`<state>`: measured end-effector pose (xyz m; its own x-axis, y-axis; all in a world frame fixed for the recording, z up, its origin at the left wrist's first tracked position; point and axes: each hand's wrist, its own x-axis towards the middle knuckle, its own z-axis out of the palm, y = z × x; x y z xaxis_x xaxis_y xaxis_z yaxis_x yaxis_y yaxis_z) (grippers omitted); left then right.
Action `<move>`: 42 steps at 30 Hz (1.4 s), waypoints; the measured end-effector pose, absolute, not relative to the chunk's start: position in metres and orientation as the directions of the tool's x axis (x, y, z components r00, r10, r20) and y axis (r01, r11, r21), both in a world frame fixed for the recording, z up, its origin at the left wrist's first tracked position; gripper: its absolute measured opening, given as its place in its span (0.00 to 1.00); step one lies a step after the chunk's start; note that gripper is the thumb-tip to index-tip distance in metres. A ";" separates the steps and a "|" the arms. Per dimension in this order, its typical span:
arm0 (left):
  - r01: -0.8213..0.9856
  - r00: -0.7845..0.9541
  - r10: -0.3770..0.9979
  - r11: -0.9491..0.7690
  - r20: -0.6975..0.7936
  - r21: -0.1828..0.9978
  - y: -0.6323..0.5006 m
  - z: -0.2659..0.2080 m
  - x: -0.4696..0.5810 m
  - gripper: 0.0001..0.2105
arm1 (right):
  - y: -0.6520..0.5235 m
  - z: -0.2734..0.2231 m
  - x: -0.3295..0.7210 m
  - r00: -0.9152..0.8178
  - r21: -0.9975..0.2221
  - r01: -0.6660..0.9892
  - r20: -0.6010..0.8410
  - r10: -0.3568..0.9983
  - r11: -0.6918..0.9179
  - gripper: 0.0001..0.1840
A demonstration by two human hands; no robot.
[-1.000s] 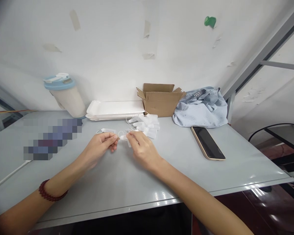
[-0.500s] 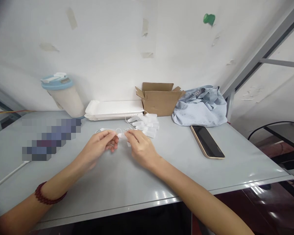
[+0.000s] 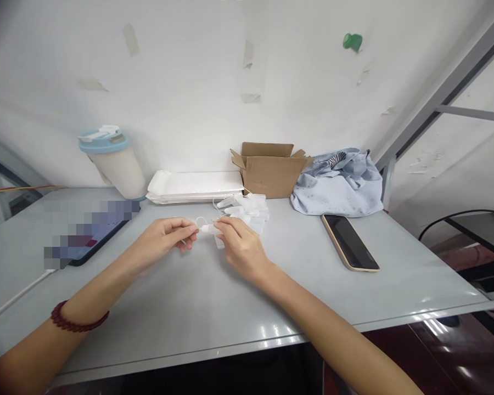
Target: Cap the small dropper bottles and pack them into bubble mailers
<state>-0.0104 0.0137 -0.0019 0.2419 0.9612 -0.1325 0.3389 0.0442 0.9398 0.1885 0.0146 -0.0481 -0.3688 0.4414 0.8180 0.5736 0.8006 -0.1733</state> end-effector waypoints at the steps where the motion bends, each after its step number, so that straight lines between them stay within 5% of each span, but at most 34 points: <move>1: 0.377 0.278 0.950 0.027 -0.141 0.926 0.014 0.002 -0.014 0.13 | 0.014 -0.048 0.189 -0.388 -0.193 0.567 0.795 0.466 0.801 0.14; 6: 0.574 0.413 0.888 -0.083 -0.200 0.815 0.019 0.017 -0.042 0.11 | 0.013 -0.049 0.188 -0.531 -0.197 0.578 0.646 0.549 0.791 0.13; 11: 0.694 0.305 0.921 -0.041 -0.242 0.719 0.029 0.017 -0.067 0.11 | 0.011 -0.050 0.187 -0.612 -0.063 0.686 0.488 0.622 0.725 0.13; 22: 0.718 0.060 0.957 0.156 -0.283 0.679 0.044 0.002 -0.069 0.11 | 0.011 -0.054 0.185 -0.649 0.073 0.724 0.409 0.642 0.686 0.10; 28: 0.784 0.000 0.974 0.142 -0.229 0.604 0.046 -0.008 -0.070 0.13 | 0.012 -0.053 0.187 -0.614 -0.034 0.715 0.449 0.649 0.699 0.09; 33: 0.925 -0.071 0.997 0.068 -0.005 0.375 0.044 -0.007 -0.067 0.14 | 0.015 -0.047 0.191 -0.481 -0.257 0.711 0.500 0.720 0.654 0.07; 36: 0.872 0.011 0.999 -0.032 0.046 0.489 0.038 -0.003 -0.056 0.13 | 0.017 -0.043 0.193 -0.411 -0.380 0.679 0.513 0.753 0.629 0.05; 39: 0.696 0.159 0.986 -0.082 -0.042 0.714 0.030 -0.002 -0.042 0.15 | 0.018 -0.042 0.193 -0.367 -0.444 0.633 0.548 0.751 0.634 0.03; 42: 0.573 0.265 0.958 -0.066 -0.109 0.817 0.025 -0.006 -0.031 0.17 | 0.018 -0.041 0.193 -0.355 -0.454 0.613 0.573 0.739 0.647 0.03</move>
<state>-0.0311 0.0249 -0.0062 0.2649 0.9581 -0.1086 0.5733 -0.0659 0.8167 0.1933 0.0181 -0.0413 -0.3547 0.7387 0.5731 0.6125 0.6467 -0.4545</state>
